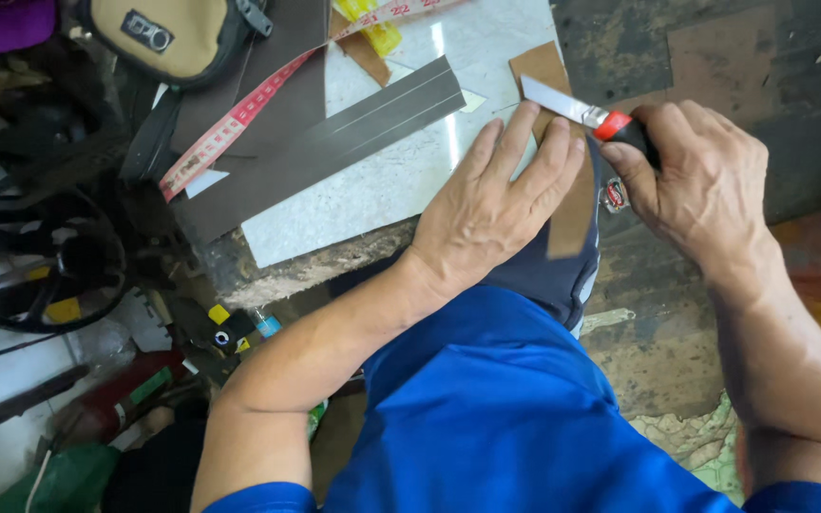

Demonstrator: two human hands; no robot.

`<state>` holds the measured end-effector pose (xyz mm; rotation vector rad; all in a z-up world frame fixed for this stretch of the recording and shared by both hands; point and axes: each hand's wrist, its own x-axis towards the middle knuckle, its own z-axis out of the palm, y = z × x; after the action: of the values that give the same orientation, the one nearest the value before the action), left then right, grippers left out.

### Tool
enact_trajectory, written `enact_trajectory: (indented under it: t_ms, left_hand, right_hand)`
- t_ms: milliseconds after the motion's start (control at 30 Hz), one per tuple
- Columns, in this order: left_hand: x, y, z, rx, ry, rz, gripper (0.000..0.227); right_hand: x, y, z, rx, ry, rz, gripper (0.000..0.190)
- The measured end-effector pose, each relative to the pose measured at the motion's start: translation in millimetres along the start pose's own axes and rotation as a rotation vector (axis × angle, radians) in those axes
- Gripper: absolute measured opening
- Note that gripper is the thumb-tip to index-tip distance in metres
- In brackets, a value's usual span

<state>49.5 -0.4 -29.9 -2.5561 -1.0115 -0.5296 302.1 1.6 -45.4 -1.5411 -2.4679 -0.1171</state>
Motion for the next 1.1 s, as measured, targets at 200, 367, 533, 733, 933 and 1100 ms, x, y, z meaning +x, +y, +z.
enact_trajectory:
  t_ms: [200,367,533,733,933,1100]
  left_hand:
    - [-0.8,5.2,5.0,0.076,-0.034,-0.004,0.031]
    - [2.0,2.9,6.4,-0.015,0.028,-0.008,0.028]
    - [1.5,2.0,8.2,-0.044,0.028,-0.028,0.026]
    - [0.2,1.8,7.3,-0.021,-0.001,-0.017,0.029]
    - [-0.3,2.0,7.1,-0.043,-0.01,-0.027,0.028]
    - [3.2,0.5,4.8,-0.037,-0.002,-0.04,0.027]
  right_hand:
    - [-11.1,3.9,0.9,-0.034,-0.06,0.079,0.052]
    - [-8.9,-3.9,-7.2,-0.063,-0.095,0.12,0.056]
    - [0.8,-5.8,-6.9,-0.099,-0.119,0.121,0.057]
    - [-5.3,-3.2,-15.1,-0.15,-0.136,0.096,0.053]
    - [0.0,-6.9,-14.5,-0.097,-0.149,0.113,0.055]
    - [-0.4,-5.0,-14.8,-0.106,-0.158,0.099,0.055]
